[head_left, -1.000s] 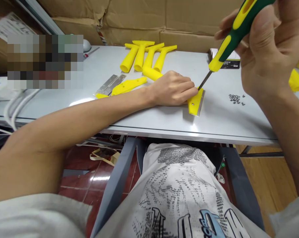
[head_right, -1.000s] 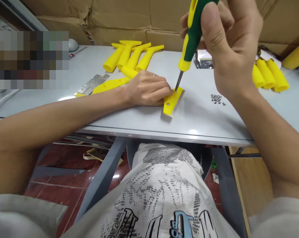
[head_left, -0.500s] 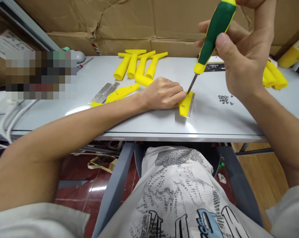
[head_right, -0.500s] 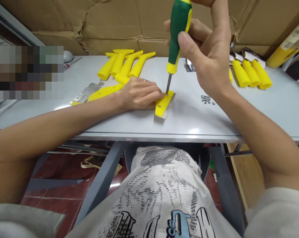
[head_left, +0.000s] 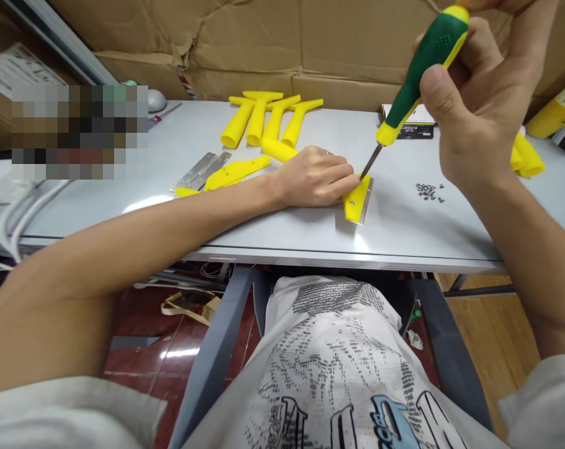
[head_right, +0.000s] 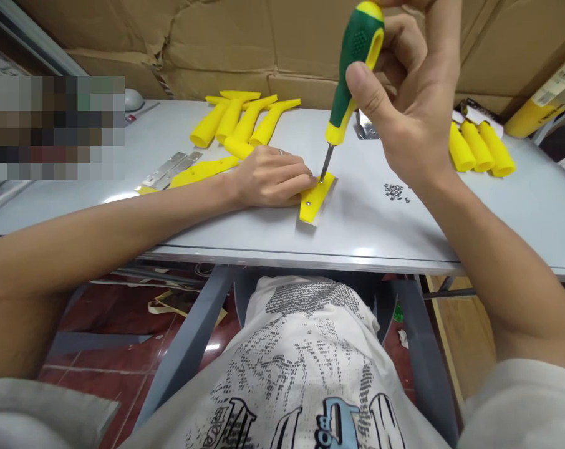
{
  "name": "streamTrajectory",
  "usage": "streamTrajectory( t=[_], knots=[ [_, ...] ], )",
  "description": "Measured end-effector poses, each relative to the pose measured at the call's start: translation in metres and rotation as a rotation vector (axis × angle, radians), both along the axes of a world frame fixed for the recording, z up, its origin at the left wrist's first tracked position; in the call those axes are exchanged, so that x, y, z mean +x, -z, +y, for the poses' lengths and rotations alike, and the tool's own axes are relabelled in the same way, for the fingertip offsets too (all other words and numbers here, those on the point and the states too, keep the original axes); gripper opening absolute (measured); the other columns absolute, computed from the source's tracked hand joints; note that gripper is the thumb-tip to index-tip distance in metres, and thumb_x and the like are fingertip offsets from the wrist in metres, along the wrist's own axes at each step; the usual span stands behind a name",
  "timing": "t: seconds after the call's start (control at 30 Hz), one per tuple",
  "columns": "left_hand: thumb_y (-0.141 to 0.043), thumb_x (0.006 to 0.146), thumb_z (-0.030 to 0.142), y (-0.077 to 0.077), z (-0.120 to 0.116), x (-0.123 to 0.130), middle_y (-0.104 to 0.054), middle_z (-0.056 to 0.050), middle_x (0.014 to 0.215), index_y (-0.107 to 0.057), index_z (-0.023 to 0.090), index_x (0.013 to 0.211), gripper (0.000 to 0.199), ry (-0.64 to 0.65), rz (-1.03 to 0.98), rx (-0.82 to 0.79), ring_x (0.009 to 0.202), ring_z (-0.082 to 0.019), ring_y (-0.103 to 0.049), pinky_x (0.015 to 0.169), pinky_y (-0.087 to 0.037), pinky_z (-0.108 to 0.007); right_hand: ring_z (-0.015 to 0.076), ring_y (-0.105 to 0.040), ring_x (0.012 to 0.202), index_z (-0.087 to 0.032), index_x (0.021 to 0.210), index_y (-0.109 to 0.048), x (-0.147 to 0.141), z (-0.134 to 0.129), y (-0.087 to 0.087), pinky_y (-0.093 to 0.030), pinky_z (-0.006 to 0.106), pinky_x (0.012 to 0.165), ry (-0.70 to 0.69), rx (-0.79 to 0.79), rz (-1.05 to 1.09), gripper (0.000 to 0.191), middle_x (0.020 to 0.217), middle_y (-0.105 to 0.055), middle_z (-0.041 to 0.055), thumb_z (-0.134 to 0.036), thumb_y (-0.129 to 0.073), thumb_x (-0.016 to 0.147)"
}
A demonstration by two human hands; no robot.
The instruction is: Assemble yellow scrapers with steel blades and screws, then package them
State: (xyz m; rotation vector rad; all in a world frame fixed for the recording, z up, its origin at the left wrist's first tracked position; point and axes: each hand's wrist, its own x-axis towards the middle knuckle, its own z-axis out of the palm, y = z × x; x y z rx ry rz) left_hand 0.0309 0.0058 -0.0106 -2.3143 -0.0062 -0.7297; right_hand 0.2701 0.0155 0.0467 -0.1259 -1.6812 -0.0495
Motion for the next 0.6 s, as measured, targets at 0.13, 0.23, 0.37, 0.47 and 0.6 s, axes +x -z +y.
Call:
streamTrajectory(
  t=[0.13, 0.23, 0.37, 0.47, 0.6],
  knots=[
    [-0.040, 0.115, 0.030, 0.004, 0.002, -0.001, -0.059, 0.001, 0.073, -0.059, 0.019, 0.090, 0.034, 0.016, -0.032, -0.078, 0.062, -0.013, -0.058, 0.058, -0.036, -0.028, 0.0093, -0.076, 0.095, -0.072, 0.138, -0.056, 0.007, -0.011, -0.006, -0.067, 0.021, 0.081, -0.049, -0.056, -0.087, 0.071, 0.116, -0.066, -0.0168, -0.026, -0.085, 0.093],
    [-0.039, 0.116, 0.031, 0.010, 0.006, -0.002, -0.059, 0.001, 0.074, -0.059, 0.020, 0.091, 0.034, 0.069, -0.069, -0.172, 0.066, -0.014, -0.059, 0.066, -0.042, -0.032, 0.0073, -0.070, 0.080, -0.067, 0.134, -0.062, 0.005, -0.018, -0.005, -0.066, 0.018, 0.068, -0.089, -0.079, -0.028, 0.045, 0.107, -0.069, -0.0130, -0.039, -0.074, 0.102],
    [-0.040, 0.115, 0.034, 0.013, 0.009, -0.003, -0.060, 0.000, 0.076, -0.062, 0.021, 0.092, 0.034, 0.067, -0.080, -0.246, 0.068, -0.016, -0.060, 0.071, -0.046, -0.036, 0.0109, -0.063, 0.072, -0.048, 0.125, -0.073, -0.002, -0.027, -0.005, -0.066, 0.024, 0.061, -0.127, -0.246, -0.067, 0.023, 0.093, -0.063, -0.0042, -0.044, -0.073, 0.102],
    [-0.038, 0.115, 0.035, 0.011, 0.008, -0.002, -0.061, -0.001, 0.075, -0.061, 0.022, 0.090, 0.036, 0.016, -0.056, -0.230, 0.066, -0.016, -0.061, 0.064, -0.045, -0.034, 0.0111, -0.066, 0.084, -0.049, 0.130, -0.073, -0.001, -0.028, -0.007, -0.066, 0.024, 0.067, -0.134, -0.161, -0.117, 0.032, 0.105, -0.065, -0.0055, -0.040, -0.075, 0.099],
    [-0.033, 0.115, 0.037, 0.007, 0.005, -0.001, -0.062, -0.002, 0.076, -0.063, 0.021, 0.091, 0.041, -0.055, 0.027, -0.255, 0.066, -0.016, -0.063, 0.058, -0.043, -0.030, 0.0134, -0.074, 0.098, -0.060, 0.124, -0.072, 0.003, -0.026, -0.010, -0.067, 0.028, 0.083, -0.063, -0.137, -0.087, 0.047, 0.115, -0.066, -0.0120, -0.027, -0.083, 0.093]
  ],
)
